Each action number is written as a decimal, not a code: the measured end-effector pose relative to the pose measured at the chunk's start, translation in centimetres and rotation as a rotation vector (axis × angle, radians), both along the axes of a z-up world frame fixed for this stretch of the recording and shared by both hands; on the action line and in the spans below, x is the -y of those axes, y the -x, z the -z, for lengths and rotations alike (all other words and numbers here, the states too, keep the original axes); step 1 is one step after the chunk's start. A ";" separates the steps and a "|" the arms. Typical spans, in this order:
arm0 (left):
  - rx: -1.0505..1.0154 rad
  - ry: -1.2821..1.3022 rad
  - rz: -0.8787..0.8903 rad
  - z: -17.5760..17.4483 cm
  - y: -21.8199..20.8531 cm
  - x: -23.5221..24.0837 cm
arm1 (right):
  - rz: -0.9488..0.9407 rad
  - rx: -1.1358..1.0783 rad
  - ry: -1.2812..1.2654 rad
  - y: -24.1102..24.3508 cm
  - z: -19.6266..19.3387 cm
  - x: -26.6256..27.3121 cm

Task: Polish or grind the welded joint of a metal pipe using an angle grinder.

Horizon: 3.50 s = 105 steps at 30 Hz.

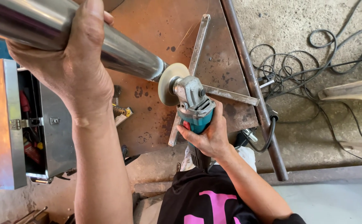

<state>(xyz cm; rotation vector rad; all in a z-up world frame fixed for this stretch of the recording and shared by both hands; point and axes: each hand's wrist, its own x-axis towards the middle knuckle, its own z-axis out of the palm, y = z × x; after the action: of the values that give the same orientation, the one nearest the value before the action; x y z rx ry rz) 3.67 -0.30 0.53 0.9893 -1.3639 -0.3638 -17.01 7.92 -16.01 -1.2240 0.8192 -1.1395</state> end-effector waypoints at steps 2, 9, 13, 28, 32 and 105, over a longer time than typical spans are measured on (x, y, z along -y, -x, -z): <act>-0.047 -0.025 -0.036 -0.5 0.6 0.1 | -0.020 0.028 -0.072 -0.1 0.0 -0.1; -0.005 -0.001 -0.040 -1.0 1.3 0.1 | -0.013 0.042 -0.067 -0.1 0.1 0.0; 0.034 0.003 -0.053 -1.5 1.6 0.1 | -0.031 0.067 -0.135 -0.1 -0.2 0.1; 0.084 0.023 0.014 -0.2 0.2 0.1 | -0.006 0.009 0.015 0.3 0.0 0.6; 0.005 -0.012 0.092 -0.1 -1.4 0.5 | -0.035 0.134 -0.123 0.4 -0.1 0.1; -0.081 -0.077 0.200 -0.1 -4.3 -0.7 | 0.090 -0.126 0.130 -3.9 -0.5 -2.1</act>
<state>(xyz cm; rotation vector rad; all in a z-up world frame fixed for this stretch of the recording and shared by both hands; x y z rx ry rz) 7.95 0.37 0.66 0.8934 -1.3866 -0.6045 -13.12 10.01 -15.55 -1.3893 0.9142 -1.2127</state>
